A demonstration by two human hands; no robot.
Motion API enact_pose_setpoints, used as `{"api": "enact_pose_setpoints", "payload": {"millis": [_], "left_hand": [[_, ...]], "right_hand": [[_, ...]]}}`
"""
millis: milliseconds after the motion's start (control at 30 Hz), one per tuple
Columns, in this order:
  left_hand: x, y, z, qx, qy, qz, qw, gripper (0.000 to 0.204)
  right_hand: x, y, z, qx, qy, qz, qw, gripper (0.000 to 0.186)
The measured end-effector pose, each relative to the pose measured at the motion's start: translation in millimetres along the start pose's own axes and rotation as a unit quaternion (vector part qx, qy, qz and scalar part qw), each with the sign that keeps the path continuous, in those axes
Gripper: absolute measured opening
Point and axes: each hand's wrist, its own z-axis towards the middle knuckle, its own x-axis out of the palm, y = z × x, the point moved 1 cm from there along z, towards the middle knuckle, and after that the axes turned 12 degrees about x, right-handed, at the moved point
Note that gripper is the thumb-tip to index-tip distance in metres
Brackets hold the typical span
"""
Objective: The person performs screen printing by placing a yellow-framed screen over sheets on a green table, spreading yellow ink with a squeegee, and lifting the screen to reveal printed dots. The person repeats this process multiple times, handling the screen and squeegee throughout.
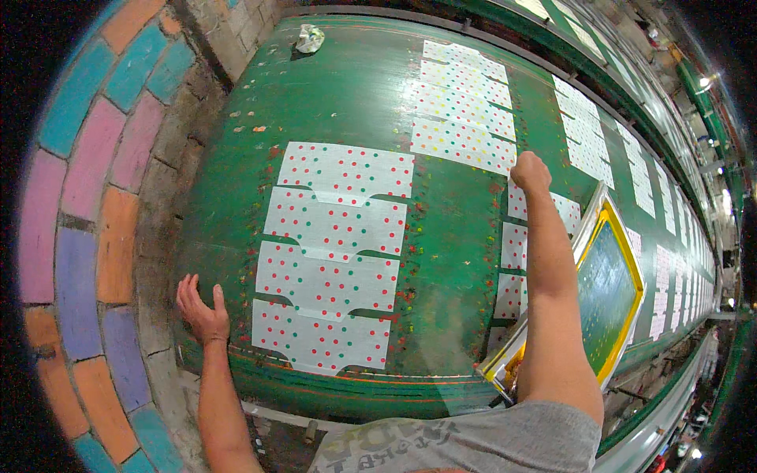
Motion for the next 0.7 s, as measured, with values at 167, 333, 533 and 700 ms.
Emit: {"api": "enact_pose_setpoints", "payload": {"millis": [167, 333, 533, 700], "left_hand": [[-2, -1, -2, -0.007, -0.002, -0.001, 1.0, 0.06], [-1, -2, -3, -0.006, -0.005, -0.002, 1.0, 0.062], [-1, -4, -1, -0.011, 0.013, -0.004, 1.0, 0.063], [-4, -6, 0, -0.015, 0.013, -0.013, 1.0, 0.065]], "right_hand": [[5, 5, 13, 0.006, 0.001, 0.025, 1.0, 0.032], [-14, 55, 28, -0.063, 0.172, 0.315, 0.931, 0.037], [-64, 202, -19, -0.218, 0.351, 0.759, 0.503, 0.02], [-99, 329, -58, -0.157, 0.347, 0.812, 0.442, 0.019]]}}
